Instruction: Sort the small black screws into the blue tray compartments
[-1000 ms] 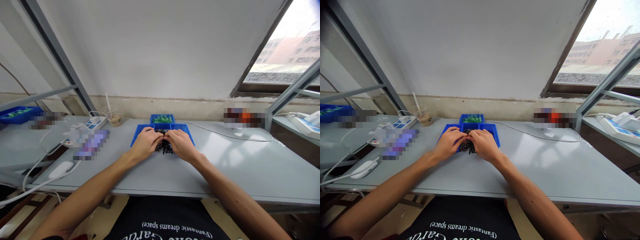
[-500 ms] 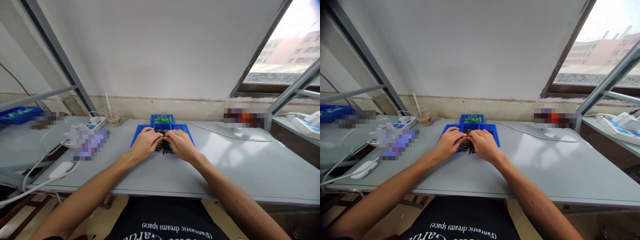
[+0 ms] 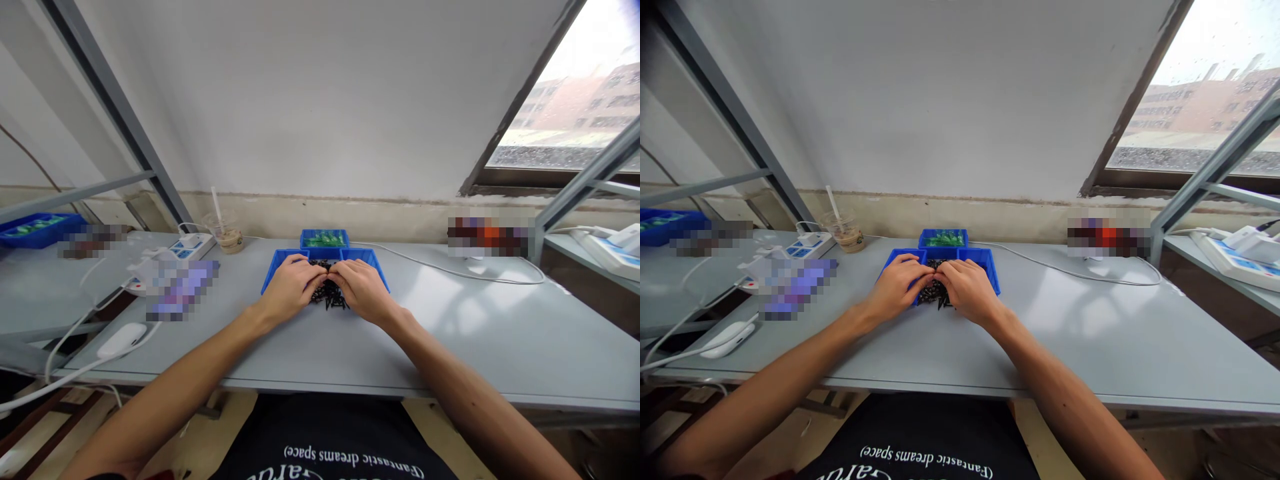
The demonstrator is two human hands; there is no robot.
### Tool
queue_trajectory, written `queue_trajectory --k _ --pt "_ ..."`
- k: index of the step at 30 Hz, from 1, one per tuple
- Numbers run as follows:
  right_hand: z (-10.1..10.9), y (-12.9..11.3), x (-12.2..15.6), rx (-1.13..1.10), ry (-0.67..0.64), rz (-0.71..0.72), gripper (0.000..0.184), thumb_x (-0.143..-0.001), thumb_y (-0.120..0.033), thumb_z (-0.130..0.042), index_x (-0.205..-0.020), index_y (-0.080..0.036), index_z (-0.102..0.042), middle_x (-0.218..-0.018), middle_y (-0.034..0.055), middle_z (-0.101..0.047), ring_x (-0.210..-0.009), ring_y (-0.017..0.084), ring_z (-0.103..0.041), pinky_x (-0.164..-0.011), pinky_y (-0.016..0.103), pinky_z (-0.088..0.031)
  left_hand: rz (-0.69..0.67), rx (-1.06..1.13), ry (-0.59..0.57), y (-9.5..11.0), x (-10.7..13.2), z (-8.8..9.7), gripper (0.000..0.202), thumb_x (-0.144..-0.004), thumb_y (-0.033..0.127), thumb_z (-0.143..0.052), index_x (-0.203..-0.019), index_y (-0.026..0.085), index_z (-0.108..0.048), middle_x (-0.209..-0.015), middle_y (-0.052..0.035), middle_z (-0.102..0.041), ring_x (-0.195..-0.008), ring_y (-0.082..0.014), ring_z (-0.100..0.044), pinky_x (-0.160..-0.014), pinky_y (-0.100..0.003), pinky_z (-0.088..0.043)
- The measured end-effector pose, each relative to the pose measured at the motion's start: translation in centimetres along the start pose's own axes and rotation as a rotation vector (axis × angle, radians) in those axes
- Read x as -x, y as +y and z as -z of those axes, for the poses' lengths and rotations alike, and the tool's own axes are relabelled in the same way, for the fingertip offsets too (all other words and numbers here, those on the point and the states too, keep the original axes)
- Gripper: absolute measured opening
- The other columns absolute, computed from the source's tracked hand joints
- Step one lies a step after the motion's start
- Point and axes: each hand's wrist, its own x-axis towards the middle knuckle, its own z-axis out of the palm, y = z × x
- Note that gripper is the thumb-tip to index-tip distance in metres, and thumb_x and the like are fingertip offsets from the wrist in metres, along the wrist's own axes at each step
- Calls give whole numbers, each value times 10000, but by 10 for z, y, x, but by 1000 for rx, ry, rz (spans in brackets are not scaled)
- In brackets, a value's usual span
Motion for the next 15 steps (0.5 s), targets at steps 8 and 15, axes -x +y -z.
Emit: queue_trajectory --k 8,15 --pt "0 1 0 -3 9 7 269 -1095 -264 -397 -922 -199 -593 -882 38 -718 -776 169 -611 -740 303 -372 -6 -8 7 2 0 1 255 -1067 298 -461 -1042 195 -692 -978 -35 -781 -847 -179 -698 -1031 -430 -448" --pt "0 0 0 -1 -1 -2 264 -1094 -263 -399 -926 -200 -592 -885 38 -718 -785 173 -617 -749 304 -373 4 -4 1 2 -1 2 251 -1064 298 -466 -1043 200 -696 -974 -35 -782 -849 -181 -699 -1035 -435 -446"
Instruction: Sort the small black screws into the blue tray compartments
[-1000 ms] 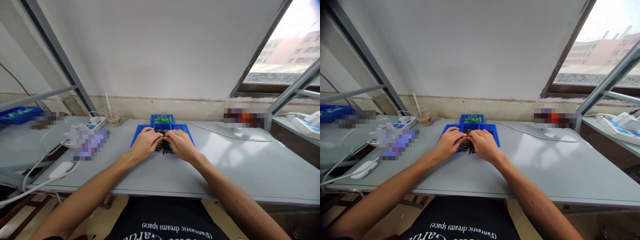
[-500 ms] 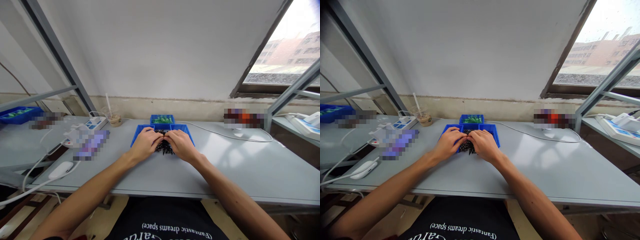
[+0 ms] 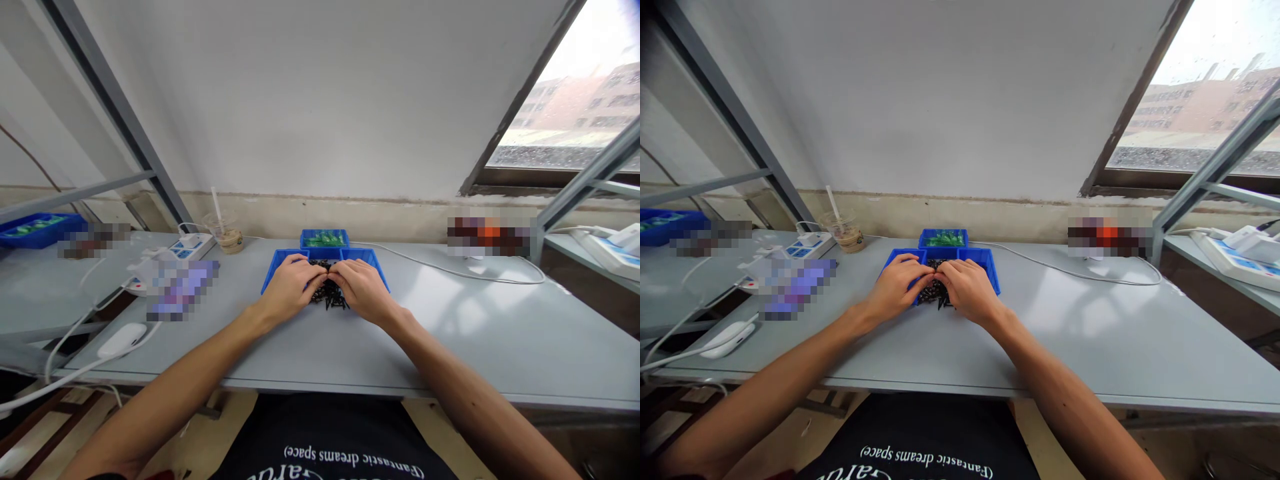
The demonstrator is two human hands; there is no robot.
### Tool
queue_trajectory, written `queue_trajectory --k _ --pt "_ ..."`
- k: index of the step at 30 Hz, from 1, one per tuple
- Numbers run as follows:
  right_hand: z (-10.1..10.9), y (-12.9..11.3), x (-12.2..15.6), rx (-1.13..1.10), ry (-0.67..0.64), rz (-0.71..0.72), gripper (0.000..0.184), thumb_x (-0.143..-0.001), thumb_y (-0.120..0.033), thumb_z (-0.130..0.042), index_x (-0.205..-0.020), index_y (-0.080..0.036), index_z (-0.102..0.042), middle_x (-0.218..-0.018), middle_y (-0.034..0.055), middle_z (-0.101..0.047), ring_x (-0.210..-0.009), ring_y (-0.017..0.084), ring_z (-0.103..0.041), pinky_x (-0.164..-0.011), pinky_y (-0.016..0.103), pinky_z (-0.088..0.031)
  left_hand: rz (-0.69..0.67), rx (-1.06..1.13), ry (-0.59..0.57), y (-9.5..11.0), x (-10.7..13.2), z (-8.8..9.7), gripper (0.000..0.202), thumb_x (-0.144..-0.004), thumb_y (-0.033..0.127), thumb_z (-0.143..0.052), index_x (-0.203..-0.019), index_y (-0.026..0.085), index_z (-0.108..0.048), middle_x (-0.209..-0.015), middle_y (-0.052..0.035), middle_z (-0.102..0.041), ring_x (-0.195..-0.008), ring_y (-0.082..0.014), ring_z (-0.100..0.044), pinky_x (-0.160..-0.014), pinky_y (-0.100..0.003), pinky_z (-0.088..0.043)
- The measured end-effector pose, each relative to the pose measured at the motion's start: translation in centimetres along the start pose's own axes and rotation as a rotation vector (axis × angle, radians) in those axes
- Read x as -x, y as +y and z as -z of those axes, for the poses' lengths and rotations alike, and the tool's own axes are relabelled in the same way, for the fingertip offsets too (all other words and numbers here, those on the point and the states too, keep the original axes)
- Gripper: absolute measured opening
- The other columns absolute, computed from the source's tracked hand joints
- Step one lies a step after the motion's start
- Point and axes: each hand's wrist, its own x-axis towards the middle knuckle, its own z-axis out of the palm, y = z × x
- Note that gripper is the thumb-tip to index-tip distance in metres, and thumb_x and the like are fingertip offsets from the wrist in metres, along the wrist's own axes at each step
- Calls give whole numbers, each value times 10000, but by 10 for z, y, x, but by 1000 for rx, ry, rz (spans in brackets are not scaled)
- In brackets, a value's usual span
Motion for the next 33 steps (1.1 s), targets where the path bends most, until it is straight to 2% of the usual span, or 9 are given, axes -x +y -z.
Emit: queue_trajectory --k 33 --pt "0 2 1 11 61 -34 202 -1075 -228 -422 -1046 -207 -621 -949 47 -720 -839 181 -630 -780 316 -414 32 14 -1 3 -2 2 219 -1052 300 -502 -1042 203 -699 -959 -22 -780 -866 -183 -699 -1043 -443 -431"
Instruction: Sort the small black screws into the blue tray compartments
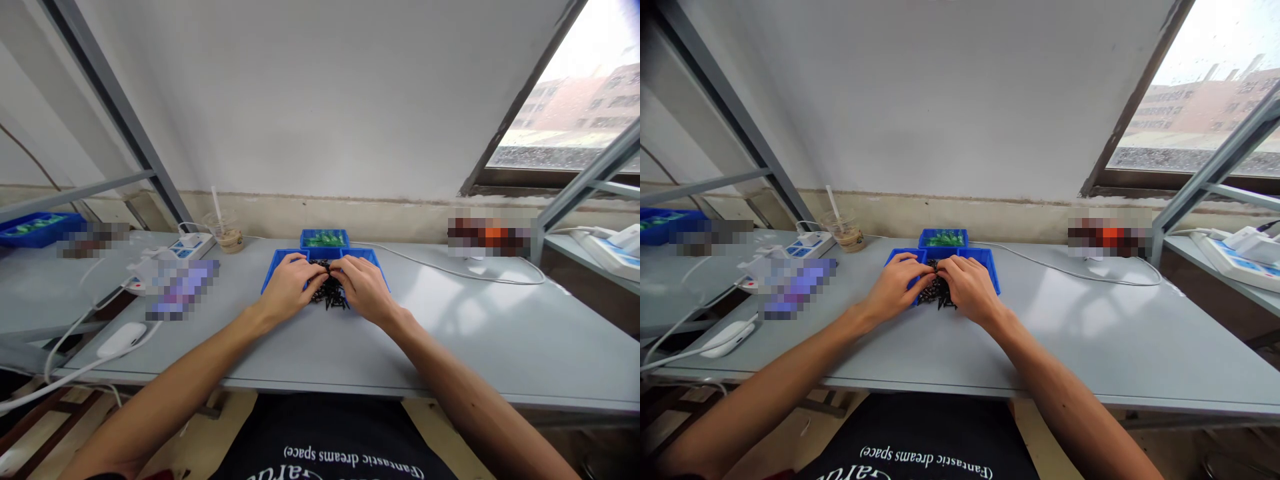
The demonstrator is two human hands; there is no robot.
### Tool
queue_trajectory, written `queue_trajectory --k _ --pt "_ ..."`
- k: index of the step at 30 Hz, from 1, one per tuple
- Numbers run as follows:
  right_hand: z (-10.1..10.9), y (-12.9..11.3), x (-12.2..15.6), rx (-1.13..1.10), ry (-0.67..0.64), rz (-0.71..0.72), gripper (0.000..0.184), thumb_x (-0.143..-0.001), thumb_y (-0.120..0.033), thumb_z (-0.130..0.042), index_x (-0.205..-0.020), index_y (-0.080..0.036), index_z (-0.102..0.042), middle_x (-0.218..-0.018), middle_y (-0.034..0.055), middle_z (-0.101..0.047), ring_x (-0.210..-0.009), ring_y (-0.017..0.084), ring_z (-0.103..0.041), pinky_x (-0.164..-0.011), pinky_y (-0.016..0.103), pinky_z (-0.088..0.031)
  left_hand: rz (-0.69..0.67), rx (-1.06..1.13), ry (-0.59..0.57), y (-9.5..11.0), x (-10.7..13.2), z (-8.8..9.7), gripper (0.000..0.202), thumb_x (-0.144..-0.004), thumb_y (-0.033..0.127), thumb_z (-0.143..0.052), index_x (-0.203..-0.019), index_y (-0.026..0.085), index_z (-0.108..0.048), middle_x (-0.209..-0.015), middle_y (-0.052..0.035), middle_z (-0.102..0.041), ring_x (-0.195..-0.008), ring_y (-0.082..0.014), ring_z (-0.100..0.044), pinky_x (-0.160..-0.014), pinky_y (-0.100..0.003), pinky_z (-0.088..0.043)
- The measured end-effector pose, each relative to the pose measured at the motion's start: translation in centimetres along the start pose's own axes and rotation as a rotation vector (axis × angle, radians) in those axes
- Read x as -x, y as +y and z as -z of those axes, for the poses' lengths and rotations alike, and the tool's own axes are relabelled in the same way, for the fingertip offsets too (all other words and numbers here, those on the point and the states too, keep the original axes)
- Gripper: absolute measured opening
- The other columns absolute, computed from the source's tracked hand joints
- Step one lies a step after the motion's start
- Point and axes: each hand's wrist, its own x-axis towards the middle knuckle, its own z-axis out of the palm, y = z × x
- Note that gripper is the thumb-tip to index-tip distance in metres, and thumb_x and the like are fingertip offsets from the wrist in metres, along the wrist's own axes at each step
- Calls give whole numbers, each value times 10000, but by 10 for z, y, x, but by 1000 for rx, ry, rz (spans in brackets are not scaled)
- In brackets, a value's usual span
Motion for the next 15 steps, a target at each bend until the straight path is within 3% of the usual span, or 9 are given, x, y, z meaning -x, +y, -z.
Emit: queue_trajectory --k 15 --pt "0 2 0 8 2 -11 162 -1053 -205 -451 -1038 -214 -612 -949 52 -719 -839 191 -636 -783 321 -425 3 -8 10 0 0 0 216 -1046 297 -506 -1036 205 -701 -962 -30 -784 -861 -188 -705 -1042 -452 -439"
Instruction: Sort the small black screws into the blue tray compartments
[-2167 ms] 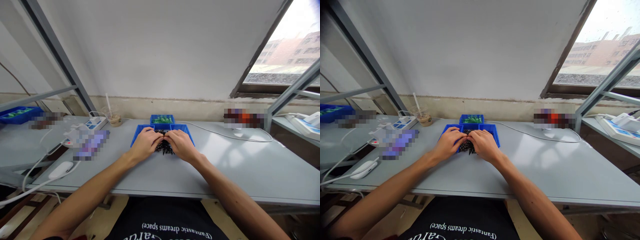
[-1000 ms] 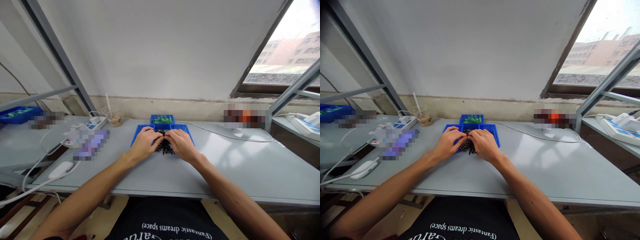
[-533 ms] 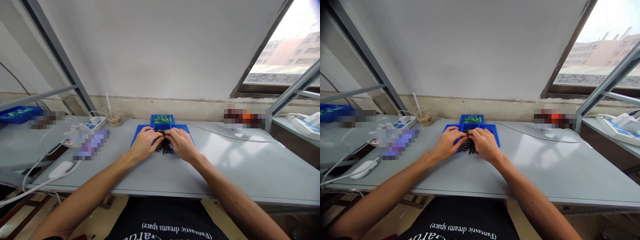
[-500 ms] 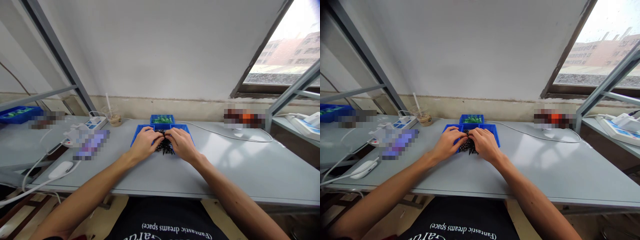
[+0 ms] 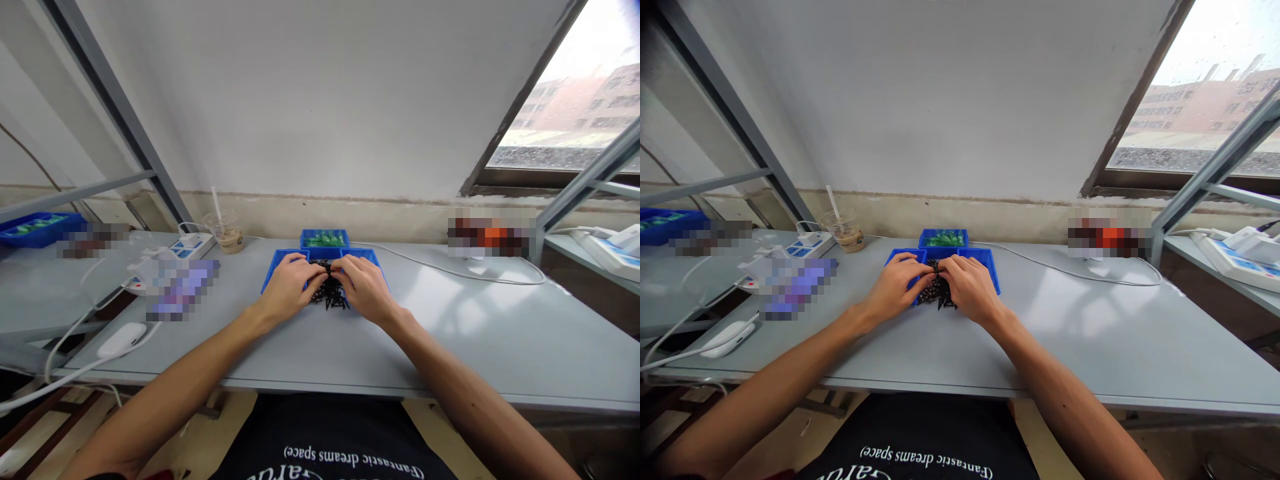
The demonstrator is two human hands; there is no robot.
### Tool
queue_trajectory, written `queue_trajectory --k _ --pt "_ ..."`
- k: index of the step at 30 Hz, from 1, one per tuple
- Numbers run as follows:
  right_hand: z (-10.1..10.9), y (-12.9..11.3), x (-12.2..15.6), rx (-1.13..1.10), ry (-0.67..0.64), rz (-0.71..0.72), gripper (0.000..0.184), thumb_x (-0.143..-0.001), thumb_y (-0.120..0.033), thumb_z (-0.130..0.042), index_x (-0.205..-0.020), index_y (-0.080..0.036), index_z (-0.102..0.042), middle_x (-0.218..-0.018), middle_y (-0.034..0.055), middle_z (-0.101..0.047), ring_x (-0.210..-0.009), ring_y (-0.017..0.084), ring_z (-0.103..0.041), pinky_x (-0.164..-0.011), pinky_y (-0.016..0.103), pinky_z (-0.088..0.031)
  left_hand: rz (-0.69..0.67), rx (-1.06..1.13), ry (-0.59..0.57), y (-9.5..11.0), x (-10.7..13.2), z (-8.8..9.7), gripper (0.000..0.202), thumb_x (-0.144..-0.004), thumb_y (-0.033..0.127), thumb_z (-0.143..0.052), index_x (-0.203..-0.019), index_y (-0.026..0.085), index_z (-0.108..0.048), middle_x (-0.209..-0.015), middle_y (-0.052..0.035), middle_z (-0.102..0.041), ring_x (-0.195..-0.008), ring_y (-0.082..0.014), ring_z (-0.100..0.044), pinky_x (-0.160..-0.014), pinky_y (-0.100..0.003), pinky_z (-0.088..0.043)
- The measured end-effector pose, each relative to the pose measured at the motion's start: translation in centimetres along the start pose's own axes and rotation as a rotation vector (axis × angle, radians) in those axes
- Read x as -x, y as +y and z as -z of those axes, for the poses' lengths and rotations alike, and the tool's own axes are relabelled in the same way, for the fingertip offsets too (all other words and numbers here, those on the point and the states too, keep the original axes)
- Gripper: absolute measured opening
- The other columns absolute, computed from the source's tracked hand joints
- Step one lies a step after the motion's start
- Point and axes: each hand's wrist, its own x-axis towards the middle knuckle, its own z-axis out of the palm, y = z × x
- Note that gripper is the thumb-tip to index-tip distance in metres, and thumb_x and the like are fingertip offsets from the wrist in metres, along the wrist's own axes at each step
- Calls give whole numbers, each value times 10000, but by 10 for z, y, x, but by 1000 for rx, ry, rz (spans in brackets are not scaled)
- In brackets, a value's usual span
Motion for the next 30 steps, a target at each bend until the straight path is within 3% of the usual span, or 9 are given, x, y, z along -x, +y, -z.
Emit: queue_trajectory --k 30 --pt "3 -1 -1 4 27 3 159 -1045 -184 -463 -1022 -210 -618 -947 51 -720 -833 189 -637 -781 310 -416 -11 -17 -14 0 0 0 221 -1043 312 -517 -1011 198 -704 -936 -32 -776 -844 -188 -694 -1031 -444 -443"
